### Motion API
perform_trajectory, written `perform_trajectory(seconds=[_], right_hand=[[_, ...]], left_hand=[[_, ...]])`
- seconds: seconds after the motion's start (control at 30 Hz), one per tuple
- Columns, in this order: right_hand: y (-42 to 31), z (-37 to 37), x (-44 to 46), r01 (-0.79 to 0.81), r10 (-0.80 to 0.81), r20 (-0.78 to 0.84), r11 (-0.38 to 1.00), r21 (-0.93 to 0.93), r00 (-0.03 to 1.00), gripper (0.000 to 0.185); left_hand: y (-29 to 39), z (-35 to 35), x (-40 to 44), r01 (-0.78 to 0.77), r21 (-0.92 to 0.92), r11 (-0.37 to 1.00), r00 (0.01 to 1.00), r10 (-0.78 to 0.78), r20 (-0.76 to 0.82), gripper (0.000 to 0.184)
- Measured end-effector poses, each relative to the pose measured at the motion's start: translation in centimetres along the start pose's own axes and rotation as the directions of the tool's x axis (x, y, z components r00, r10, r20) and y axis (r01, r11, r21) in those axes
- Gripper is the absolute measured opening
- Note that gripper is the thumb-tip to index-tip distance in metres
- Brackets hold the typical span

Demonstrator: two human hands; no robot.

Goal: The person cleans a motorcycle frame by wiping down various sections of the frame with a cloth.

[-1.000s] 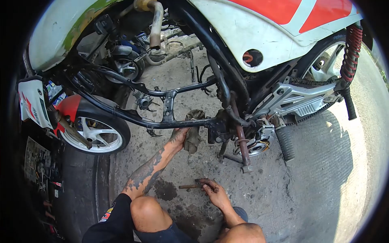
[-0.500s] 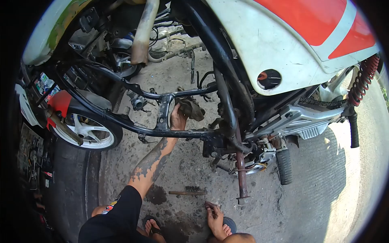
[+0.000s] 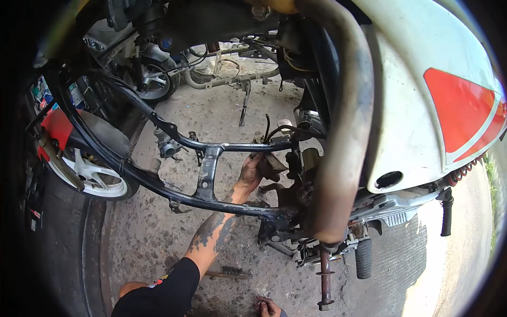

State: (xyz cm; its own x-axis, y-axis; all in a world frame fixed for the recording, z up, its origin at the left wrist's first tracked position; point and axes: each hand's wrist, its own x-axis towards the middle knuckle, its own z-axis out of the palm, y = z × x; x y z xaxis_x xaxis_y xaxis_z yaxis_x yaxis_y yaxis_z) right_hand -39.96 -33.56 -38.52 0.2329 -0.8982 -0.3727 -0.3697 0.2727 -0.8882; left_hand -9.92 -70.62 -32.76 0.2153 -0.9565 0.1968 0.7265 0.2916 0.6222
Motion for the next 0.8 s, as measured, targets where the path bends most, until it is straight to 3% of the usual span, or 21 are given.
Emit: perform_trajectory(seconds=[0.03,0.07,0.13,0.2,0.27,0.4,0.5,0.6,0.8], right_hand=[[0.6,0.1,0.0,-0.080,0.081,-0.011,0.996,0.041,0.997,0.027],[1.2,0.2,-0.2,-0.159,0.162,-0.024,0.983,0.086,0.987,0.027],[-0.3,-0.2,-0.3,-0.140,0.140,0.001,0.988,0.068,0.990,0.027],[-2.0,-0.4,0.0,-0.114,0.113,0.023,0.992,0.052,0.993,0.028],[-3.0,-0.4,0.1,-0.001,0.000,0.021,1.000,0.031,1.000,0.028],[-2.5,-0.5,0.2,-0.043,0.044,0.016,0.996,-0.072,0.999,0.029],[-3.1,-0.7,0.0,0.004,-0.004,0.037,1.000,0.014,0.999,0.029],[-2.7,-0.5,-0.2,-0.102,0.100,0.036,0.992,0.073,0.994,0.030],[-2.2,-0.2,0.2,0.059,-0.060,-0.043,0.998,-0.023,0.997,0.030]], left_hand=[[0.1,-0.2,0.0,-0.049,0.109,0.993,0.997,0.056,-0.061,0.025],[0.0,-0.2,-0.1,-0.048,0.102,0.994,0.996,0.055,-0.068,0.025],[0.2,-0.2,-0.2,-0.064,0.287,0.956,0.974,0.123,-0.190,0.024],[0.7,0.0,-0.5,-0.071,0.347,0.935,0.952,0.167,-0.255,0.025],[1.0,0.0,-1.3,-0.076,0.374,0.924,0.934,0.197,-0.297,0.025],[1.5,0.2,-2.5,-0.092,0.398,0.913,0.912,0.237,-0.334,0.026],[1.8,0.3,-3.2,-0.095,0.416,0.904,0.899,0.258,-0.355,0.026],[1.9,0.3,-3.9,-0.094,0.438,0.894,0.889,0.274,-0.368,0.027],[2.4,1.1,-5.4,-0.089,0.465,0.881,0.873,0.294,-0.390,0.028]])
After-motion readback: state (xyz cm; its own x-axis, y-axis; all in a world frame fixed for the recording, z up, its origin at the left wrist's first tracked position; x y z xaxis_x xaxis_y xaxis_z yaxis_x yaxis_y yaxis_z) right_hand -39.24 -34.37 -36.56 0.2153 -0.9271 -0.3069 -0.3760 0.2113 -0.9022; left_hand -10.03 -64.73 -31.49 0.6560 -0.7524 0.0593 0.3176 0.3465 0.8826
